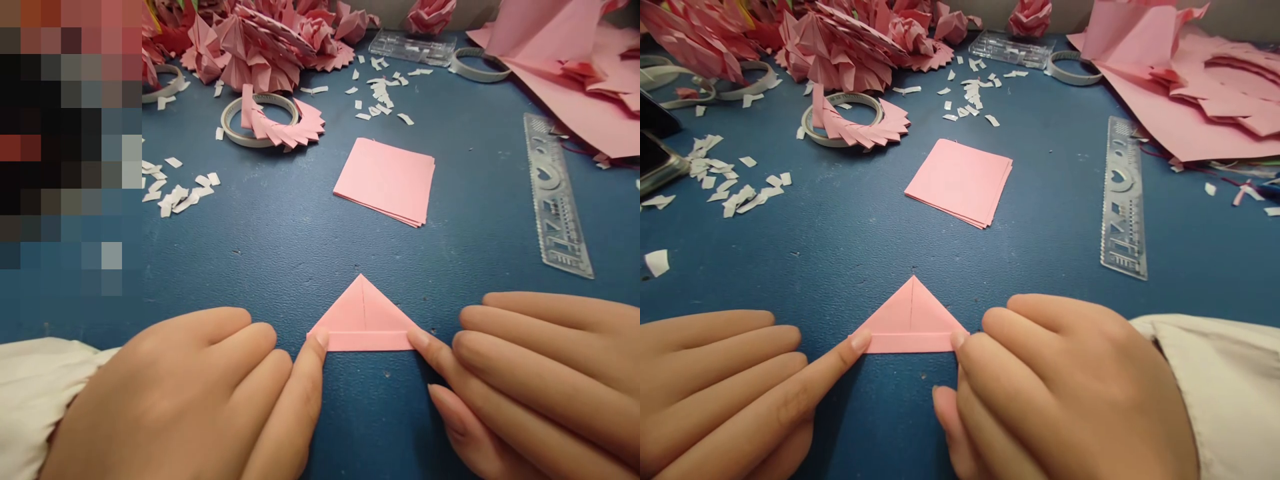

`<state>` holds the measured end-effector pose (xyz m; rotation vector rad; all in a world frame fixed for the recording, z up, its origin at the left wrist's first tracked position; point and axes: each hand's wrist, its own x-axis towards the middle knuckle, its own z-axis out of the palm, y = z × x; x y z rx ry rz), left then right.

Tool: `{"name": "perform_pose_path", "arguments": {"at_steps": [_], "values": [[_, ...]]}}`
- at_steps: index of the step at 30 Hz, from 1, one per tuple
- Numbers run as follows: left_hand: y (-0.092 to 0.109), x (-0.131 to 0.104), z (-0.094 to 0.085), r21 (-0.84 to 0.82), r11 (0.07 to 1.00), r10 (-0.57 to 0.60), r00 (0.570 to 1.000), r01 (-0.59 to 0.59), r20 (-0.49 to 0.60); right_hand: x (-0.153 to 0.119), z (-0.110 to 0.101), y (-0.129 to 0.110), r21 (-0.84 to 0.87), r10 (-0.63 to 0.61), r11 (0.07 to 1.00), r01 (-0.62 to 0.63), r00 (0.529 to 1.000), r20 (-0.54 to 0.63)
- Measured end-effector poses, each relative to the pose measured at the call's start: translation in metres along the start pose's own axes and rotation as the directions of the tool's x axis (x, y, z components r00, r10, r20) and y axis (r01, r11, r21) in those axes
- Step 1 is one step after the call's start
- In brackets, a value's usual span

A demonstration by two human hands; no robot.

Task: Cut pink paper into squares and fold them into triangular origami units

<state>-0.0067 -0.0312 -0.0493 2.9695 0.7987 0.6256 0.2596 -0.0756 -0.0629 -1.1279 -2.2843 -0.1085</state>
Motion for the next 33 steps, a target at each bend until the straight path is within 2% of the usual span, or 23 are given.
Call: {"name": "perform_pose_path", "arguments": {"at_steps": [3, 5, 9, 10, 11, 14, 17, 19, 25, 33], "values": [[-0.003, 0.002, 0.001, 0.002, 0.999, 0.041, 0.999, -0.041, -0.027, 0.002, 0.001, 0.002, 0.010, -0.020, 1.000, 0.020, 0.999, -0.028], [-0.004, 0.006, 0.000, 0.028, 1.000, 0.013, 0.998, -0.011, -0.068, 0.004, 0.002, 0.002, 0.009, -0.018, 1.000, 0.019, 0.999, -0.040], [-0.004, 0.012, -0.004, -0.006, 0.998, -0.067, 0.971, 0.067, -0.231, 0.006, 0.002, -0.001, -0.002, 0.015, 1.000, -0.015, 0.993, -0.114], [-0.004, 0.013, -0.005, -0.025, 0.995, -0.100, 0.966, 0.097, -0.237, 0.007, 0.002, -0.001, 0.007, 0.021, 1.000, -0.020, 0.992, -0.123], [-0.004, 0.014, -0.005, -0.035, 0.996, -0.083, 0.967, 0.077, -0.241, 0.009, 0.001, -0.001, 0.018, 0.024, 1.000, -0.022, 0.992, -0.125], [-0.007, 0.018, -0.002, -0.053, 0.998, 0.033, 0.988, -0.041, -0.148, 0.016, -0.001, 0.009, 0.054, -0.033, 0.998, 0.037, 0.996, -0.077], [-0.010, 0.024, 0.002, -0.047, 0.990, 0.127, 0.984, -0.134, -0.127, 0.024, -0.003, 0.023, 0.099, -0.149, 0.985, 0.139, 0.983, 0.105], [-0.011, 0.026, 0.003, -0.035, 0.988, 0.144, 0.982, -0.149, -0.123, 0.026, -0.004, 0.030, 0.115, -0.172, 0.982, 0.151, 0.964, 0.203], [-0.011, 0.024, 0.001, -0.046, 0.988, 0.140, 0.983, -0.146, -0.119, 0.023, -0.004, 0.030, 0.125, -0.129, 0.986, 0.111, 0.981, 0.147], [-0.010, 0.028, 0.001, -0.053, 0.986, 0.151, 0.981, -0.159, -0.119, 0.022, -0.004, 0.030, 0.135, -0.096, 0.988, 0.074, 0.980, 0.172]]}}
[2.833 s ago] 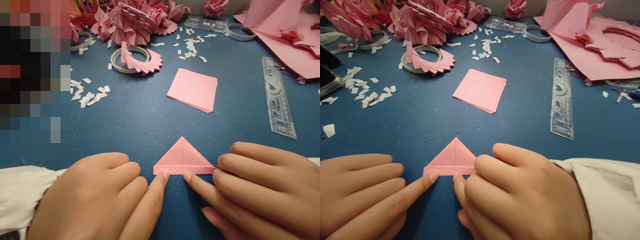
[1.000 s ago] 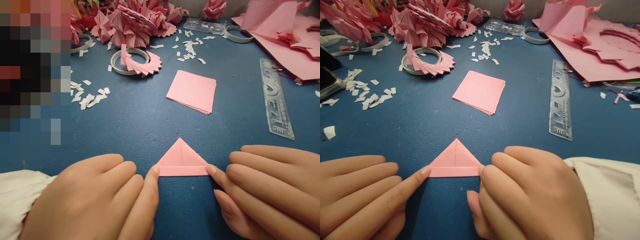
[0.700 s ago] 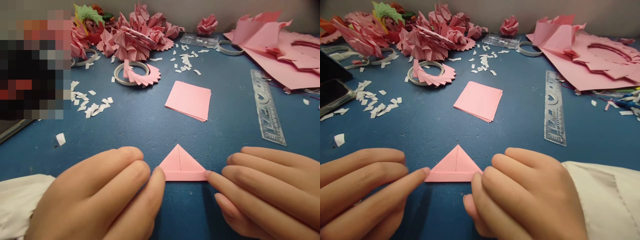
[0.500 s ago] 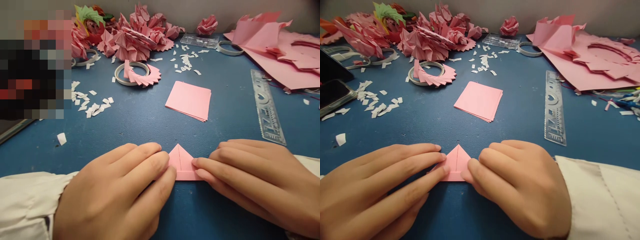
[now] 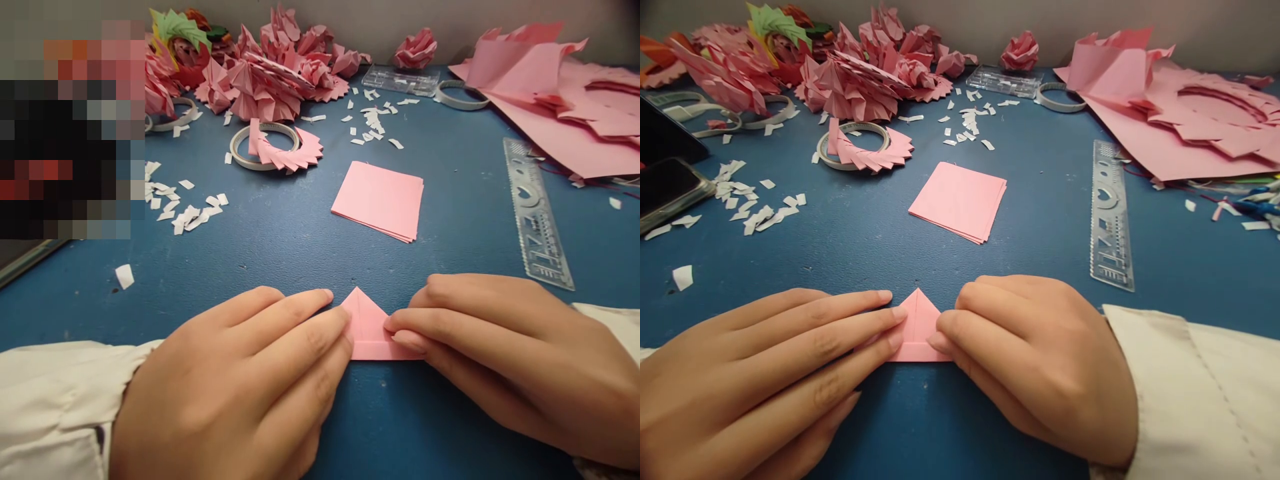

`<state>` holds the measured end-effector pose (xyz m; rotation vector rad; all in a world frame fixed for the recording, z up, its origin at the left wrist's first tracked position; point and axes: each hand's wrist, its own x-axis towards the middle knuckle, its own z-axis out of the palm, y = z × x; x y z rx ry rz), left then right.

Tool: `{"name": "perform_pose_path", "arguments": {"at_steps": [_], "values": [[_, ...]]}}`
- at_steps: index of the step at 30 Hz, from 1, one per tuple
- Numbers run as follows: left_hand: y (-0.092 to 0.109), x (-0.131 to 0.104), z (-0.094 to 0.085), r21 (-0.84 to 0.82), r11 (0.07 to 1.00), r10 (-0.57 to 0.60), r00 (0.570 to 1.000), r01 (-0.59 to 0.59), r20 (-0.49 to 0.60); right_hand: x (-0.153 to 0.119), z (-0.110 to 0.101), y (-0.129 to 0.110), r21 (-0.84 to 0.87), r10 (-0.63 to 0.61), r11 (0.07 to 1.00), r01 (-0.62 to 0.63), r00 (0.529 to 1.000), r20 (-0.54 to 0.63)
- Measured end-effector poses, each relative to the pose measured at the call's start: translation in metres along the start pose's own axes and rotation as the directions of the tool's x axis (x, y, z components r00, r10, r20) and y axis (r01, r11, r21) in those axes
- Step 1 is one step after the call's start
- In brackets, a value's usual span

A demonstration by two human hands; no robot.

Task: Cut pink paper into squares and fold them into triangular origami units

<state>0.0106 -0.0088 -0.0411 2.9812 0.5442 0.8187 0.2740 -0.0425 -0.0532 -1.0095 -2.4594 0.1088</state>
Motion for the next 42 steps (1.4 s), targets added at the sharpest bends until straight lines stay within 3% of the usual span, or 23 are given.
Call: {"name": "perform_pose_path", "arguments": {"at_steps": [4, 19, 23, 29, 32, 37, 42], "values": [[-0.002, 0.004, 0.002, -0.003, 1.000, 0.013, 0.999, -0.013, -0.034, 0.001, 0.000, 0.002, 0.001, 0.001, 1.000, -0.001, 1.000, -0.002], [0.006, 0.003, 0.007, 0.065, 0.994, -0.093, 0.990, 0.087, 0.110, 0.006, 0.001, 0.004, 0.059, -0.062, 0.997, 0.058, 0.996, 0.058], [0.006, -0.002, 0.005, 0.069, 0.995, -0.077, 0.993, 0.071, 0.087, 0.005, -0.002, 0.002, 0.122, -0.068, 0.991, 0.063, 0.997, 0.037], [0.010, -0.008, 0.001, 0.058, 0.994, -0.086, 0.991, 0.092, -0.100, 0.003, 0.001, -0.001, 0.162, -0.058, 0.985, 0.051, 0.997, 0.043], [0.011, -0.008, 0.003, 0.059, 0.993, -0.101, 0.990, 0.107, -0.100, 0.002, 0.004, 0.000, 0.186, -0.069, 0.980, 0.069, 0.998, -0.005], [0.009, -0.003, 0.004, 0.047, 0.995, -0.084, 0.993, 0.088, -0.083, 0.002, 0.001, 0.002, 0.245, -0.061, 0.969, 0.026, 0.989, 0.133], [0.007, 0.003, 0.000, 0.070, 0.996, -0.045, 0.997, 0.049, -0.059, 0.001, 0.001, 0.003, 0.212, -0.068, 0.976, 0.045, 0.992, 0.102]]}}
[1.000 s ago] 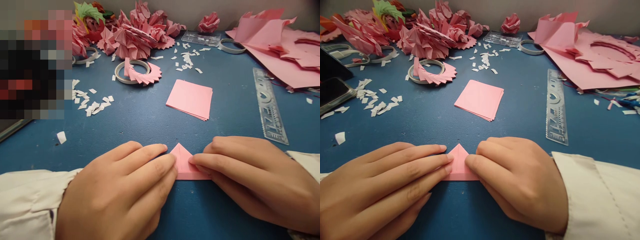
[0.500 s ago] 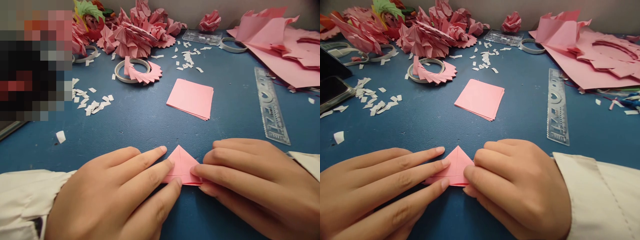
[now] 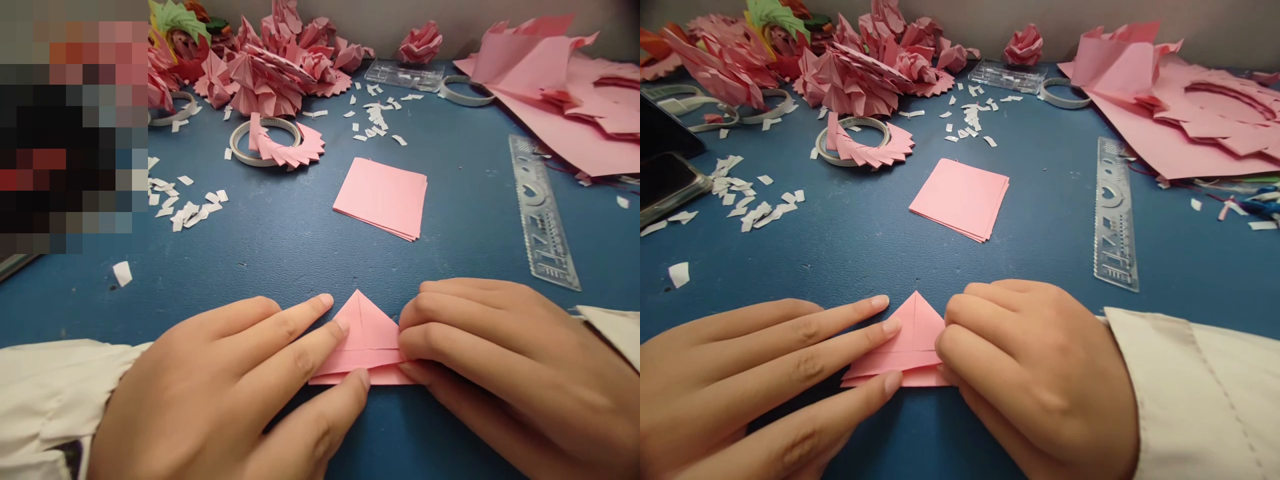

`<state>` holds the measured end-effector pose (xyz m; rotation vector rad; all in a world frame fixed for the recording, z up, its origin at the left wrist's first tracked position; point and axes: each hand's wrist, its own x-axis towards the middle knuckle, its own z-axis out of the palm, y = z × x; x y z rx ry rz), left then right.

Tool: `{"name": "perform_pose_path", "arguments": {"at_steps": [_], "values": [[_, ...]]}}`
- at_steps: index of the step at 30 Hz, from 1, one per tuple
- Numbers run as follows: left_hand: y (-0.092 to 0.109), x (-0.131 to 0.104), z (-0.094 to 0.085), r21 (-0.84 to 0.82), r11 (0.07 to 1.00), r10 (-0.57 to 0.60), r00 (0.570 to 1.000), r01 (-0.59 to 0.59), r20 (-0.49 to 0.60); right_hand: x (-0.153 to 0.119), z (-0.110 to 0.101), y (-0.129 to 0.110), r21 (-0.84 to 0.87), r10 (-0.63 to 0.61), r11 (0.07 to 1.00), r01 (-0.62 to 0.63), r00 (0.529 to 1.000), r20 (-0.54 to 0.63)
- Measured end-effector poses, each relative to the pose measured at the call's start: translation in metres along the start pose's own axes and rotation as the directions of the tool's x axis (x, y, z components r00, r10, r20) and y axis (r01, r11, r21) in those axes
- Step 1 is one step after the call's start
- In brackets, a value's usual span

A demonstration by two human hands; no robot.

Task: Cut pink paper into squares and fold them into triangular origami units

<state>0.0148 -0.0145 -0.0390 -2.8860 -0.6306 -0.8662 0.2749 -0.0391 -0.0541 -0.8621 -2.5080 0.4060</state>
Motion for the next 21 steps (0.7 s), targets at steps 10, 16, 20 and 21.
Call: {"name": "perform_pose_path", "arguments": {"at_steps": [10, 16, 20, 21], "values": [[-0.0038, -0.0009, -0.0002, -0.020, 1.000, 0.020, 1.000, -0.021, -0.009, -0.0005, 0.0006, -0.0025, -0.072, 0.052, 0.996, -0.054, 0.998, -0.038], [-0.0043, -0.0030, 0.0018, -0.020, 1.000, 0.005, 1.000, -0.005, -0.017, 0.0009, -0.0029, -0.0026, -0.103, 0.076, 0.992, -0.078, 0.997, -0.020], [-0.0036, -0.0078, 0.0022, -0.062, 0.998, 0.013, 0.999, -0.010, 0.046, 0.0019, -0.0017, 0.0004, -0.135, 0.083, 0.987, -0.085, 0.996, -0.026], [-0.0039, -0.0074, 0.0017, -0.078, 0.997, 0.013, 0.998, -0.007, 0.066, 0.0020, -0.0010, 0.0009, -0.143, 0.084, 0.986, -0.087, 0.996, -0.030]]}}
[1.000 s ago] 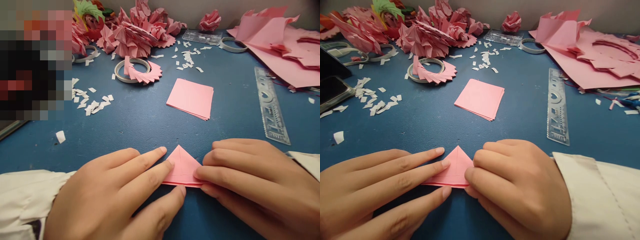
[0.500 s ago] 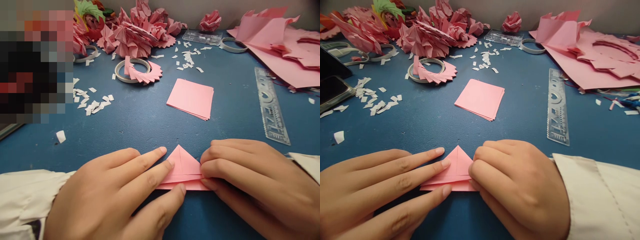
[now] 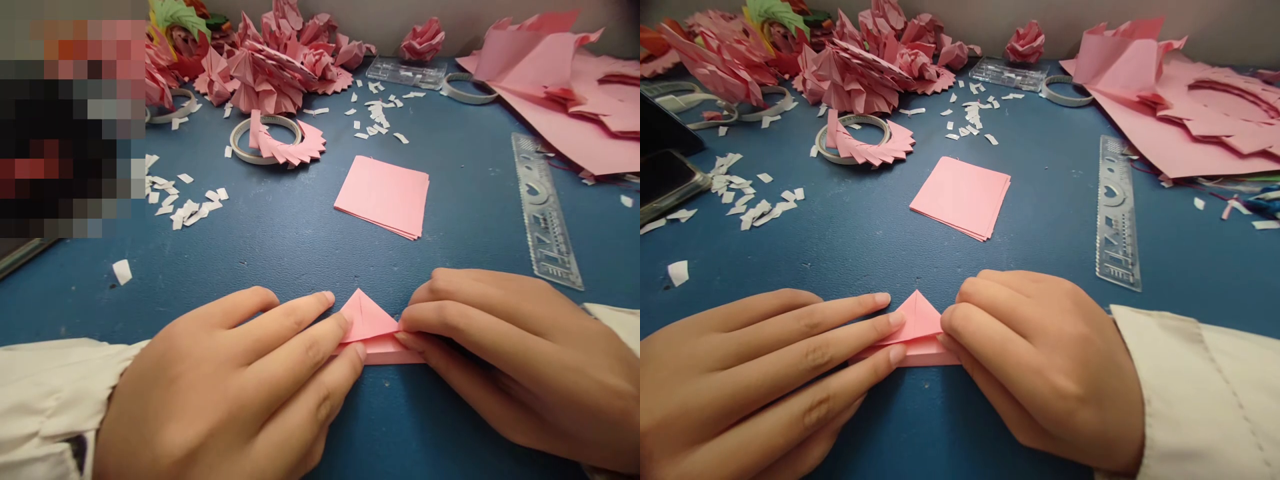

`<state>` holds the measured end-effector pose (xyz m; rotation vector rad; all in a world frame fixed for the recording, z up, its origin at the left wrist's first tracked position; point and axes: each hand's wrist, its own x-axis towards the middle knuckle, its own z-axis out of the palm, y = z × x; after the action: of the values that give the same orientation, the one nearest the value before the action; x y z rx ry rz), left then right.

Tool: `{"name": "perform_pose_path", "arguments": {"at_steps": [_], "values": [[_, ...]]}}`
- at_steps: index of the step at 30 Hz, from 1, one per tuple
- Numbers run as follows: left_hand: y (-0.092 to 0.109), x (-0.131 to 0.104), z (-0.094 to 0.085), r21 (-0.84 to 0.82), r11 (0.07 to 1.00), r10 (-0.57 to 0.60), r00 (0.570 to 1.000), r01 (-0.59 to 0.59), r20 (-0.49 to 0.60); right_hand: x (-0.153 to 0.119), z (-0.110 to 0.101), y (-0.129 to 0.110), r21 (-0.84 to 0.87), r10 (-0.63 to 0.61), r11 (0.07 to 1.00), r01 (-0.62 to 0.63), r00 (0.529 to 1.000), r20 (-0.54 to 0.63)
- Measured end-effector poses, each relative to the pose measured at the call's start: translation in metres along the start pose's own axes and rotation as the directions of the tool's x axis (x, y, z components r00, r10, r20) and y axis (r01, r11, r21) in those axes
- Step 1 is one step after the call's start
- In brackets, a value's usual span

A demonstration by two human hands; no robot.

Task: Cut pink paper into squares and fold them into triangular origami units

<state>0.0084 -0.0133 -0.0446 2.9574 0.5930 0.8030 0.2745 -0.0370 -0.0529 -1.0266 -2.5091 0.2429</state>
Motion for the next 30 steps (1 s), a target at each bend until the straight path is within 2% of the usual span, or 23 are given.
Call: {"name": "perform_pose_path", "arguments": {"at_steps": [11, 17, 20, 24, 27, 30], "values": [[-0.003, 0.002, -0.003, -0.025, 1.000, -0.011, 0.997, 0.013, 0.075, -0.003, 0.002, 0.000, -0.083, -0.021, 0.996, 0.019, 0.999, -0.029], [0.003, -0.004, -0.006, -0.002, 0.998, -0.062, 0.998, 0.062, -0.030, -0.004, 0.001, 0.000, -0.102, -0.025, 0.995, 0.021, 0.999, -0.029], [0.008, -0.009, -0.008, 0.000, 0.986, -0.166, 0.985, 0.166, -0.048, -0.004, 0.001, -0.003, -0.062, -0.066, 0.996, 0.063, 0.997, -0.039], [0.014, -0.011, -0.007, 0.097, 0.983, -0.148, 0.985, 0.156, -0.091, -0.005, 0.004, -0.011, -0.106, -0.123, 0.988, 0.109, 0.983, -0.139], [0.017, -0.011, -0.005, 0.090, 0.986, -0.132, 0.987, 0.141, -0.093, -0.005, 0.006, -0.014, -0.116, -0.119, 0.988, 0.103, 0.983, -0.143], [0.019, -0.013, -0.004, 0.104, 0.979, -0.166, 0.982, 0.175, -0.093, -0.005, 0.006, -0.012, -0.127, -0.123, 0.987, 0.103, 0.980, -0.156]]}}
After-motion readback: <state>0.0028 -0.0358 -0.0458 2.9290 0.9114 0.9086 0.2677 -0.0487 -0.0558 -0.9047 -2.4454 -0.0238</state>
